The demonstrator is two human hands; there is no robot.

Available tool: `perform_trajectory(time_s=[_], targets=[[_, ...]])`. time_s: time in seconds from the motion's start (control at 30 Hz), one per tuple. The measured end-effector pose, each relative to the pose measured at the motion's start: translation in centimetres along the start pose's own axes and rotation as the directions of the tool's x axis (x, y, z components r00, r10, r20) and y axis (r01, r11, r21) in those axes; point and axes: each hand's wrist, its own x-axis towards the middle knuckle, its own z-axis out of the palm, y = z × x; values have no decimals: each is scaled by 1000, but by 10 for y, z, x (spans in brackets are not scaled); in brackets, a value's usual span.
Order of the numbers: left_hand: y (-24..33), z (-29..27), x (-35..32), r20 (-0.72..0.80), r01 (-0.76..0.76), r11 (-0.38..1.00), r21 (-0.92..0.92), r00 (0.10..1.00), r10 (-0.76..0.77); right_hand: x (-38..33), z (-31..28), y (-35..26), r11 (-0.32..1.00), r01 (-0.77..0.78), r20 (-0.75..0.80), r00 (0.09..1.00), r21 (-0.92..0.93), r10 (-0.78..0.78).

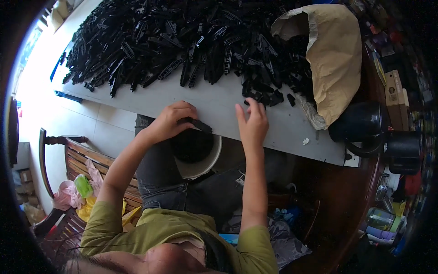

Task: The person is inspecting and sorting a large quantity of small black plastic parts on a table.

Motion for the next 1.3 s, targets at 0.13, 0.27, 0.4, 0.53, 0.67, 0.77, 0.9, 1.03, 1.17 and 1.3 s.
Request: perform_trajectory(time_s=[0.13,0.27,0.4,0.53,0.67,0.77,0.9,1.03,1.17,1.3], targets=[[-4,3,-4,-72,29,999,-27,997,-31,-4,2,-24,965,176,243,944,194,-221],[-5,10,0,-73,10,1000,-28,997,-12,-23,24,-22,949,242,250,924,202,-288],[-3,6,-4,-74,-1,1000,-1,997,1,-17,21,-24,933,263,214,924,246,-317],[3,-4,-17,-4,11,999,30,1000,-11,3,-1,-1,980,168,76,981,107,-176],[0,-4,-25,-59,12,1000,-5,998,-12,16,10,-2,947,64,-122,987,-314,-107],[1,-5,-25,-71,15,1000,24,997,-13,15,16,0,899,54,-66,994,-435,-92],[8,-22,-19,-17,2,1000,14,1000,-2,9,9,21,934,226,-152,950,-275,-274],[-9,-24,15,-337,172,967,188,936,-101,0,-3,7,415,-333,158,902,846,402],[-10,-12,51,-509,380,793,477,854,-103,-7,1,10,553,-279,121,945,785,304],[-15,-4,38,-455,361,731,579,887,-78,-15,5,12,582,-325,189,940,746,283]])
